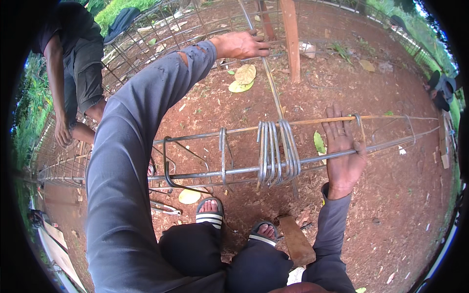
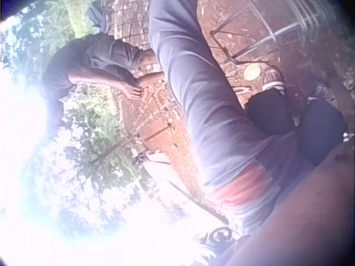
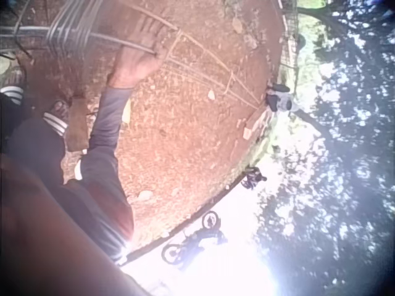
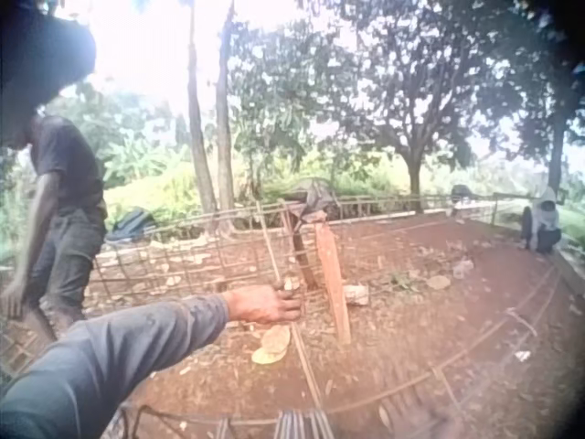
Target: The person sits on the ground and uses pliers to twist wire ties around a metal frame structure. They repeatedly position the frame, wrap wire, and twist it to secure the joints.
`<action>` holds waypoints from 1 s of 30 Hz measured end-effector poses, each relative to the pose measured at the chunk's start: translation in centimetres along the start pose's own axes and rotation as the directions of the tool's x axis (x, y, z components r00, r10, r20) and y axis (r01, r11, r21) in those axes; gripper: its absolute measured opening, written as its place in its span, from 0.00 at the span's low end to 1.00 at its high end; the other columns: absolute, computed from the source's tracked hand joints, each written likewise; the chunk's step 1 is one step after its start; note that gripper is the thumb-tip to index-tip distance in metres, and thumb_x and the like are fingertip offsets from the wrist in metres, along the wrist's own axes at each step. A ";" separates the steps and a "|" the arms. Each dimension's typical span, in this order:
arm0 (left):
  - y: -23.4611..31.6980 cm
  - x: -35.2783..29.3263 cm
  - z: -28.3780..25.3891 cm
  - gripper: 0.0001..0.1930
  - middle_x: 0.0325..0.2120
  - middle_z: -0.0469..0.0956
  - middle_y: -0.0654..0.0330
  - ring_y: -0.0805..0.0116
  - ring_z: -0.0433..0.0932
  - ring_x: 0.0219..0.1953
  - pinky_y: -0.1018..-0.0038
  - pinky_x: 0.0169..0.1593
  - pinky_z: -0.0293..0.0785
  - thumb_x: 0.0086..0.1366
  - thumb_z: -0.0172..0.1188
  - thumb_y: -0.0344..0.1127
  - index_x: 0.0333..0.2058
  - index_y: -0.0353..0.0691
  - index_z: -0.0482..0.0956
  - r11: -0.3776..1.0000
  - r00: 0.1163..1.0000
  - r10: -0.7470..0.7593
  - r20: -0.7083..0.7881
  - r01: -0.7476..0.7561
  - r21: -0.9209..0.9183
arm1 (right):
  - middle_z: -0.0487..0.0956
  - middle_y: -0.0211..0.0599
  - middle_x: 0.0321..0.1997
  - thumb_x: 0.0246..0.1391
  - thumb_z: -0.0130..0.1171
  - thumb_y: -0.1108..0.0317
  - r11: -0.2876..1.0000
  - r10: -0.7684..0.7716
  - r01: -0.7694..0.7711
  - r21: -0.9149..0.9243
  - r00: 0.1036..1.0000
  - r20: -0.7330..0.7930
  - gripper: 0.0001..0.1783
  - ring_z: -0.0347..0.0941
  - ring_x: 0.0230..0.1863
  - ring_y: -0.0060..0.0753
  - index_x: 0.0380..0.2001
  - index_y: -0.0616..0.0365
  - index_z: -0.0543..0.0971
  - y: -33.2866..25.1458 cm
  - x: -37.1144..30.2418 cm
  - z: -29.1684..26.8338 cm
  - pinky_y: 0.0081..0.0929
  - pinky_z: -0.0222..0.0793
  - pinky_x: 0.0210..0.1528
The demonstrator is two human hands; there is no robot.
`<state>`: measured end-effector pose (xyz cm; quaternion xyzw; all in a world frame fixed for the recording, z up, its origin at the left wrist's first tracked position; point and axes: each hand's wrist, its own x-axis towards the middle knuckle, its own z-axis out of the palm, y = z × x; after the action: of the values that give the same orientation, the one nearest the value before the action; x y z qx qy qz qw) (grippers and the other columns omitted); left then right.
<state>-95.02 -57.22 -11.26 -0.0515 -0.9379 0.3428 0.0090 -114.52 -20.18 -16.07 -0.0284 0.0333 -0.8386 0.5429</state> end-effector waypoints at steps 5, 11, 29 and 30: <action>4.0 1.4 1.7 0.22 0.62 0.71 0.58 0.54 0.75 0.61 0.48 0.71 0.67 0.63 0.61 0.31 0.57 0.44 0.73 0.999 0.993 -0.029 0.118 0.034 -0.038 | 0.40 0.61 0.83 0.41 0.51 0.73 1.000 -0.003 0.003 -0.021 1.000 0.002 0.60 0.32 0.84 0.59 0.78 0.65 0.35 -0.4 -0.2 -0.7 0.54 0.28 0.85; 14.4 3.3 0.9 0.19 0.49 0.73 0.59 0.59 0.76 0.52 0.46 0.66 0.70 0.62 0.60 0.36 0.52 0.45 0.74 0.994 0.998 0.008 -0.059 -0.014 -0.112 | 0.39 0.59 0.83 0.39 0.51 0.74 1.000 0.010 -0.010 -0.003 1.000 0.007 0.62 0.31 0.84 0.59 0.78 0.66 0.34 -0.1 0.1 -0.9 0.55 0.28 0.84; 9.5 4.0 3.3 0.24 0.48 0.76 0.55 0.44 0.74 0.61 0.48 0.73 0.65 0.61 0.62 0.30 0.58 0.40 0.73 0.984 0.987 -0.146 0.064 0.152 -0.098 | 0.41 0.61 0.82 0.40 0.48 0.75 1.000 0.004 -0.004 -0.010 0.998 -0.064 0.61 0.32 0.83 0.60 0.78 0.64 0.33 -0.3 -0.9 -2.3 0.54 0.29 0.85; 7.9 2.8 4.6 0.24 0.54 0.75 0.55 0.44 0.73 0.63 0.48 0.74 0.64 0.63 0.62 0.29 0.59 0.40 0.73 0.978 0.982 -0.187 0.009 0.188 -0.088 | 0.42 0.61 0.82 0.39 0.49 0.76 1.000 0.019 -0.019 -0.008 0.998 -0.062 0.62 0.33 0.84 0.59 0.78 0.65 0.33 0.0 -0.9 -2.3 0.53 0.29 0.85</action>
<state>-97.28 -53.85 -19.95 0.0368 -0.9529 0.2987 0.0389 -114.31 -19.35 -18.33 -0.0045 0.0541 -0.8338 0.5494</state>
